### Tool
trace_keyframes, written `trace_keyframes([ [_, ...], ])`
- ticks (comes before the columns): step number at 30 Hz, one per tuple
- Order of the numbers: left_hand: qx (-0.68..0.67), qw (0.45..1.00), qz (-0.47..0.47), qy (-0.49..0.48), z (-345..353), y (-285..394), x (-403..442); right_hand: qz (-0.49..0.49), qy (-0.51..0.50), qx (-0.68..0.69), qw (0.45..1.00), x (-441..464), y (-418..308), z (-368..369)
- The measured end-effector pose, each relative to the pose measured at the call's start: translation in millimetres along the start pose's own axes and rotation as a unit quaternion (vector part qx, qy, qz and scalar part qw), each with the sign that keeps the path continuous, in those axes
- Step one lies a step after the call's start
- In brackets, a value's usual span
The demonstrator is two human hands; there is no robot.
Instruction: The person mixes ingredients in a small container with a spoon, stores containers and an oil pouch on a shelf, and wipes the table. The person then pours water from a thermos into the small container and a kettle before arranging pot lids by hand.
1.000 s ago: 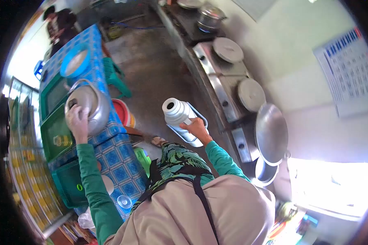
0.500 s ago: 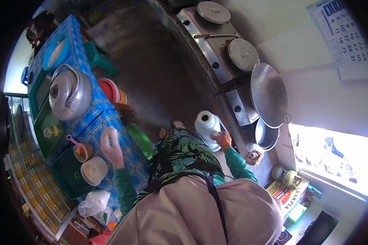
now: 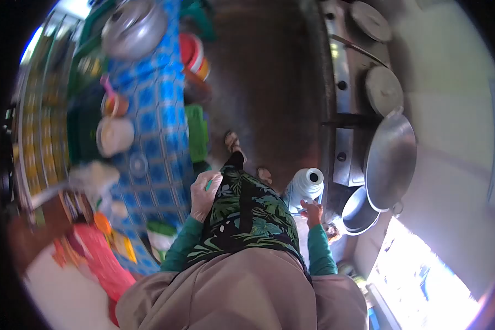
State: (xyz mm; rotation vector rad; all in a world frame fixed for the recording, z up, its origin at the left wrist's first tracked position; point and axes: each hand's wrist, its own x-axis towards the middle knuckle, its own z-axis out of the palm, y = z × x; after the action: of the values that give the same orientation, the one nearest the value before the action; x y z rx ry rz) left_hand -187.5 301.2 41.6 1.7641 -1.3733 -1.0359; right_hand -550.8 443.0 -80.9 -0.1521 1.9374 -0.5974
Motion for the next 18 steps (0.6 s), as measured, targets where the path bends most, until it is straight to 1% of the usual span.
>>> trace_keyframes([
  [1, 0.000, 1.000, -0.009, 0.003, 6, -1, -20, -0.003, -0.024, 0.006, 1.000, 7, 1, -1],
  [2, 0.001, 1.000, -0.018, 0.006, 9, -1, -42, -0.007, -0.026, -0.061, 0.998, 14, 0, 2],
  [3, 0.005, 0.999, -0.036, 0.039, 11, -4, -67, -0.027, -0.047, -0.114, 0.992, 14, -7, 7],
  [5, -0.009, 0.994, -0.108, 0.032, 9, -15, -105, -0.071, -0.079, -0.118, 0.987, -2, -30, 27],
  [7, -0.015, 0.984, -0.150, 0.099, 10, -4, -151, -0.088, -0.124, -0.202, 0.967, 4, -40, 21],
  [8, -0.006, 0.980, -0.166, 0.111, 9, -2, -171, -0.136, -0.149, -0.216, 0.955, 3, -45, 18],
  [9, 0.003, 0.976, -0.180, 0.124, 6, 1, -193, -0.184, -0.178, -0.224, 0.940, 2, -50, 21],
  [10, 0.004, 0.966, -0.198, 0.164, 3, 5, -216, -0.207, -0.212, -0.292, 0.909, -29, -83, 23],
  [11, 0.003, 0.957, -0.221, 0.191, 1, 8, -238, -0.225, -0.249, -0.313, 0.888, -31, -94, 18],
  [12, -0.014, 0.953, -0.233, 0.195, -23, -20, -233, -0.272, -0.273, -0.349, 0.854, -49, -112, 43],
  [13, -0.018, 0.945, -0.249, 0.212, -27, -23, -243, -0.253, -0.314, -0.341, 0.849, -88, -142, 52],
  [15, -0.022, 0.932, -0.246, 0.266, -27, -33, -272, -0.324, -0.403, -0.385, 0.765, -132, -188, 58],
  [16, -0.025, 0.919, -0.265, 0.290, -28, -35, -288, -0.290, -0.412, -0.377, 0.777, -167, -207, 61],
  [17, -0.030, 0.907, -0.283, 0.310, -29, -36, -303, -0.329, -0.400, -0.356, 0.778, -178, -217, 61],
  [18, -0.037, 0.895, -0.294, 0.333, -33, -32, -314, -0.313, -0.431, -0.414, 0.738, -225, -243, 70],
])
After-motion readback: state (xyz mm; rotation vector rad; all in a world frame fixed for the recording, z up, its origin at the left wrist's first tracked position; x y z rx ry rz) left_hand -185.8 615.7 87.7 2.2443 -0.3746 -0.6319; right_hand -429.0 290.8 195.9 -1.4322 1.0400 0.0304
